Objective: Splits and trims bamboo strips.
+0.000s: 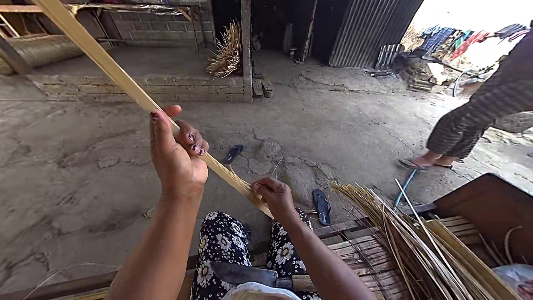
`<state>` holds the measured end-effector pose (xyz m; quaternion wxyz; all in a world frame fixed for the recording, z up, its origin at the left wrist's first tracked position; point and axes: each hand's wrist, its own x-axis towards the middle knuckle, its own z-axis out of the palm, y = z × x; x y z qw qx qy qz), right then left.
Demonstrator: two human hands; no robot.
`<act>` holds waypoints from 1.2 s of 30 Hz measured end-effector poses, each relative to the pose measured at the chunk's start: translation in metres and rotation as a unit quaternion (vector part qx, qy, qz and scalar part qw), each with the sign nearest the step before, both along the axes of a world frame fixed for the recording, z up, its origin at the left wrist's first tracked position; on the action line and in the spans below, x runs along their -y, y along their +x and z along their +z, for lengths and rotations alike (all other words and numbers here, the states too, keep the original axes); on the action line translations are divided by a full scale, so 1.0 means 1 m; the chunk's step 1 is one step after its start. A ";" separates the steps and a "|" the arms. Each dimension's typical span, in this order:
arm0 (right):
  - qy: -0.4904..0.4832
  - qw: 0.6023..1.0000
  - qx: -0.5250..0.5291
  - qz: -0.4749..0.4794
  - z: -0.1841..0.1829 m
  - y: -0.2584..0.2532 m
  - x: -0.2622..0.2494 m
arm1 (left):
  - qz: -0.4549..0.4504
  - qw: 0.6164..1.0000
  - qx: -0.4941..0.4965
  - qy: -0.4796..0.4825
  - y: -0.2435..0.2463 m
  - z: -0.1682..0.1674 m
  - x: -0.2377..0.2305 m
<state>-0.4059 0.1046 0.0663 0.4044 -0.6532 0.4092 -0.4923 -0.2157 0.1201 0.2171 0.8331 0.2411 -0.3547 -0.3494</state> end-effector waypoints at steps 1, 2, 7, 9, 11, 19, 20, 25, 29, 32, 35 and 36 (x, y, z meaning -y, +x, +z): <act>-0.001 1.000 0.018 -0.015 -0.001 -0.002 0.000 | 0.005 1.000 0.005 -0.002 0.003 0.002 -0.002; -0.003 0.999 0.013 -0.034 -0.003 -0.006 0.000 | 0.013 1.000 0.011 -0.005 0.006 0.004 -0.004; 0.038 0.984 -0.062 -0.160 -0.020 -0.055 0.012 | 0.046 0.998 0.022 -0.027 0.034 0.015 -0.005; 0.071 0.976 -0.078 -0.190 -0.023 -0.077 0.015 | 0.059 0.997 0.022 -0.040 0.046 0.016 -0.002; 0.089 0.969 -0.095 -0.211 -0.030 -0.092 0.017 | 0.068 0.996 0.024 -0.044 0.056 0.017 0.001; -0.032 0.944 -0.293 -0.150 -0.022 -0.067 -0.002 | 0.094 0.994 0.023 -0.044 0.042 0.008 0.013; -0.130 0.945 -0.260 -0.147 -0.021 -0.050 -0.006 | 0.090 0.995 0.013 -0.036 0.034 0.005 0.016; -0.353 0.915 -0.183 -0.067 0.005 0.025 -0.018 | 0.081 0.996 0.005 0.027 -0.009 -0.023 0.022; -0.384 0.908 -0.155 -0.062 0.001 0.050 -0.004 | 0.060 0.994 -0.035 0.081 -0.030 -0.029 0.016; -0.322 0.940 -0.107 -0.027 0.001 0.049 -0.005 | 0.030 0.989 -0.099 0.104 -0.027 -0.026 0.014; -0.222 0.972 -0.074 0.014 0.008 0.039 -0.009 | -0.037 0.994 -0.020 0.106 -0.016 -0.040 0.010; -0.193 0.980 -0.045 0.032 0.010 0.034 -0.008 | -0.078 0.991 0.060 0.093 -0.009 -0.050 0.006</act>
